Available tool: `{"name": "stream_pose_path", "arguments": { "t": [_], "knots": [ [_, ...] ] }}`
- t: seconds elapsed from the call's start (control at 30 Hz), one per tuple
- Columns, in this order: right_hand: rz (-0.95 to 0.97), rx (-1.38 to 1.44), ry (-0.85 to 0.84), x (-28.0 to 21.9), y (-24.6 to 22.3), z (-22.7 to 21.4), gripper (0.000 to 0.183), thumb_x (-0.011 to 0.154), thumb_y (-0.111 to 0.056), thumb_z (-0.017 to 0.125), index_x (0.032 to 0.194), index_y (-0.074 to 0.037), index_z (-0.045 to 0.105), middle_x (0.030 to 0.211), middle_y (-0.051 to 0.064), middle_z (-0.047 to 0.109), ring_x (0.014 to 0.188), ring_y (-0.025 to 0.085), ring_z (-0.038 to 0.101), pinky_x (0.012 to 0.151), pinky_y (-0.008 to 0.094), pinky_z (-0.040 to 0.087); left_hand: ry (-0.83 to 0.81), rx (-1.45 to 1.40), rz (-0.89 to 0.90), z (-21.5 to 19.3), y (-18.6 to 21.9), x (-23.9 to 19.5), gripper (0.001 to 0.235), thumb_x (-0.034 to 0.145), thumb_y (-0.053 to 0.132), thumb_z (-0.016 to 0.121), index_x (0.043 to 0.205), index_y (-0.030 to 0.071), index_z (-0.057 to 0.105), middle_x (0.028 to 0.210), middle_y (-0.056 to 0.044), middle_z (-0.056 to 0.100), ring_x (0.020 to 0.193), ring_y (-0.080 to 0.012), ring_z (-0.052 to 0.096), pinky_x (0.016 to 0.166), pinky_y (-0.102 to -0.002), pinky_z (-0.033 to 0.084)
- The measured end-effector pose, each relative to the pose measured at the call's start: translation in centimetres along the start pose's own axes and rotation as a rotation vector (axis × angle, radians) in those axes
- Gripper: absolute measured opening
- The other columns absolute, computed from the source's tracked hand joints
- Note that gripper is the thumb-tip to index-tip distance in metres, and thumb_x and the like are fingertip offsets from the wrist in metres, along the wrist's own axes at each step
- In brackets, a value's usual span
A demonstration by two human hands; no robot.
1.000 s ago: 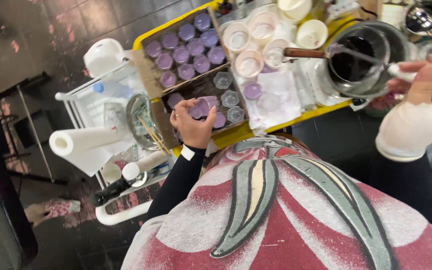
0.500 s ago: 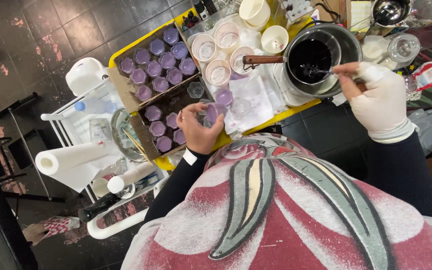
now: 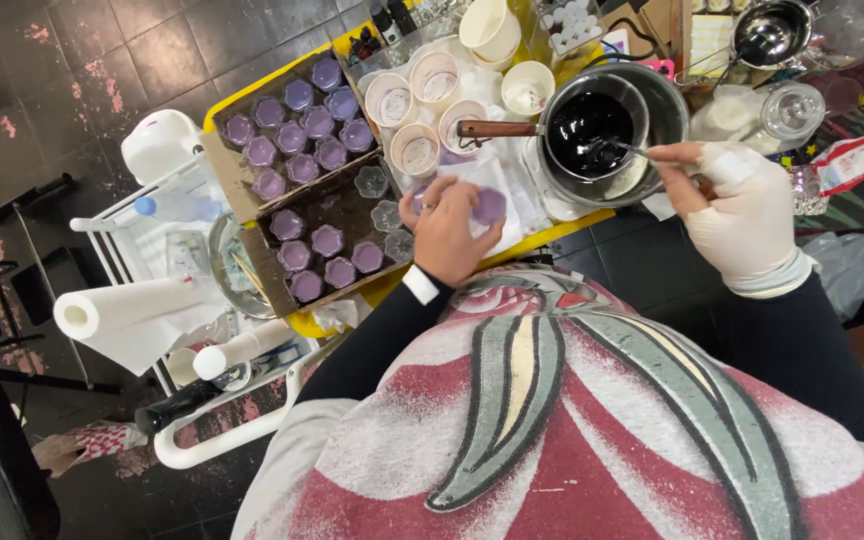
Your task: Preparing and pouring wax into small candle containers, including stirring and adjusting wicks.
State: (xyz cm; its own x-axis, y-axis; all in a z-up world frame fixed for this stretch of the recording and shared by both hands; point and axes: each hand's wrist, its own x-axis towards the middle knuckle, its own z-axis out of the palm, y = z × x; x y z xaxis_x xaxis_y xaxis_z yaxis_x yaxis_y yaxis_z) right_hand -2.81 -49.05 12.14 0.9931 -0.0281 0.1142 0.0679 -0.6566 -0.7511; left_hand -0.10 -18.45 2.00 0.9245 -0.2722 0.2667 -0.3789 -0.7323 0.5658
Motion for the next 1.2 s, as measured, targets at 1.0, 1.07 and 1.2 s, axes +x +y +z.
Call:
{"name": "stream_pose_path", "arguments": {
  "t": [1.0,1.07,1.2],
  "knots": [
    [0.191,0.917,0.217,4.4,8.7,-1.1,0.03,0.105,0.009,0.067,0.131,-0.003,0.057,0.113,0.014,0.073,0.09,0.016,0.071,0.085,0.027,0.06,0.055,0.173,-0.212,3.6,0.6,0.5,0.065,0.075,0.034,0.088,0.123,0.007,0.055,0.122,-0.008,0.062,0.137,-0.037,0.046,0.106,-0.072,0.012],
    [0.202,0.962,0.18,4.5,10.6,-0.7,0.026,0.107,0.008,0.066,0.131,-0.001,0.06,0.114,0.016,0.073,0.088,0.017,0.07,0.085,0.029,0.059,0.078,0.175,-0.241,3.0,0.7,0.6,0.065,0.073,0.036,0.088,0.123,0.009,0.056,0.123,-0.007,0.062,0.136,-0.0332,0.048,0.108,-0.072,0.012],
    [0.258,0.982,0.095,4.6,12.1,-0.2,0.017,0.114,0.002,0.065,0.131,0.003,0.062,0.113,0.017,0.073,0.092,0.018,0.068,0.087,0.029,0.057,0.123,0.222,-0.249,3.0,0.0,-0.1,0.062,0.076,0.039,0.087,0.123,0.011,0.056,0.124,-0.003,0.063,0.137,-0.0282,0.049,0.111,-0.071,0.012]
  ]
}}
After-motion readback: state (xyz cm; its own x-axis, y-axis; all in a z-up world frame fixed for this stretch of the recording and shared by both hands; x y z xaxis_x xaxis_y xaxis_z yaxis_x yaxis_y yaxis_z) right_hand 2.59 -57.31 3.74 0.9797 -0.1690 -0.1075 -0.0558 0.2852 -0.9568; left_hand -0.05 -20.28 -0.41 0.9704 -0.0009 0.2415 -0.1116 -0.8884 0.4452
